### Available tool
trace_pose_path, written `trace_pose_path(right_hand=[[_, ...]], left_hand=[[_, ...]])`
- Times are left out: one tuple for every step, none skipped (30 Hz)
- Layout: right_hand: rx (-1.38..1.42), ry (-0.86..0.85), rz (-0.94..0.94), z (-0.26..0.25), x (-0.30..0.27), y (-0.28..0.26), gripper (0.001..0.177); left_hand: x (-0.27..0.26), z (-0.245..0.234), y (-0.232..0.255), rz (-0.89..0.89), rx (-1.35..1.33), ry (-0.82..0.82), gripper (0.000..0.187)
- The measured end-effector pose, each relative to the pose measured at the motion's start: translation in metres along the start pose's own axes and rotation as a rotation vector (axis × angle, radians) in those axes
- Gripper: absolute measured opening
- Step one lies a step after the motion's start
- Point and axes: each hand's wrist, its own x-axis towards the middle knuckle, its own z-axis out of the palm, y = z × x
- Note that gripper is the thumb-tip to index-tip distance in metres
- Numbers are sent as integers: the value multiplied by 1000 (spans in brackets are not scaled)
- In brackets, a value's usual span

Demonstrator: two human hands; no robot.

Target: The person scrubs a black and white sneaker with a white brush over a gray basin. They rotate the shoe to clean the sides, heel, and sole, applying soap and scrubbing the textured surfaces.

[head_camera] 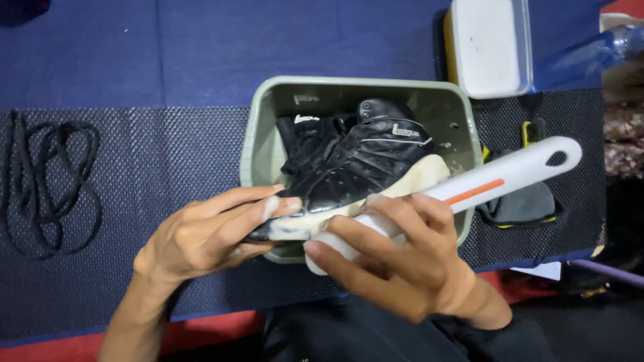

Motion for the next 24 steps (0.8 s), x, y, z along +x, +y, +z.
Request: trace_pose_path(right_hand=[[-9, 0, 11, 5, -22, 11, 23], [48, -1, 88, 8, -45, 22, 21], [104, 0, 165, 11, -69, 31, 22], [84, -8, 177, 14, -88, 40, 22], [105, 13, 275, 16, -108, 48, 17], [132, 38, 368, 17, -126, 57, 12], [118, 34, 375, 11, -141, 66, 12], [56, -9, 434, 8, -156, 72, 15], [-7, -54, 493, 4, -172, 77, 20], [-10, -47, 498, 2, -180, 80, 20], [96, 19, 573, 0, -187, 82, 22], [208, 86, 645, 0, -194, 84, 29], [210, 93, 649, -3, -193, 82, 29], [219, 112, 682, -6, -191, 81, 30], [228, 131, 715, -8, -189, 80, 32], [231, 138, 719, -9, -188, 80, 32], [256, 158, 702, -11, -187, 80, 33], [280, 177, 682, -12, -187, 80, 34], [283, 183, 685, -12, -188, 82, 34], [236, 139, 673, -11, -190, 83, 32], [189, 94, 661, -11, -191, 83, 31], [191, 101, 664, -13, -187, 83, 31], [161, 69, 651, -14, -183, 82, 26], [130, 37, 636, -16, -179, 82, 21]], left_hand=[[-1, -2, 0, 11, -7, -6, 55], [-1, -1, 0, 27, 13, -7, 52], [-1, 1, -1, 43, 33, -7, 50], [-2, 1, -2, 62, 17, -5, 50], [-3, 2, -4, 63, 29, -4, 53], [-3, 1, -4, 58, 48, -3, 56], [0, 2, -5, 70, 38, -1, 56], [2, 2, -5, 57, 13, -7, 49], [5, 1, -5, 44, -12, -14, 43], [8, 1, -5, 50, -11, -20, 43], [12, 0, -4, 25, -41, -13, 42], [15, -1, -2, -4, -68, -8, 42], [13, 0, -4, -2, -66, -16, 42], [12, 0, -5, -47, -113, -29, 46], [10, 0, -6, -92, -161, -42, 51], [15, -2, -7, -91, -158, -51, 51], [20, -3, -7, -132, -150, -120, 59], [24, -4, -8, -173, -142, -188, 67], [29, -6, -8, -173, -138, -195, 67], [34, -8, -8, -236, -134, -255, 78], [38, -10, -8, -300, -129, -315, 88], [39, -10, -7, -299, -125, -321, 88], [39, -11, -6, -319, -81, -344, 97], [39, -12, -6, -340, -38, -364, 106]])
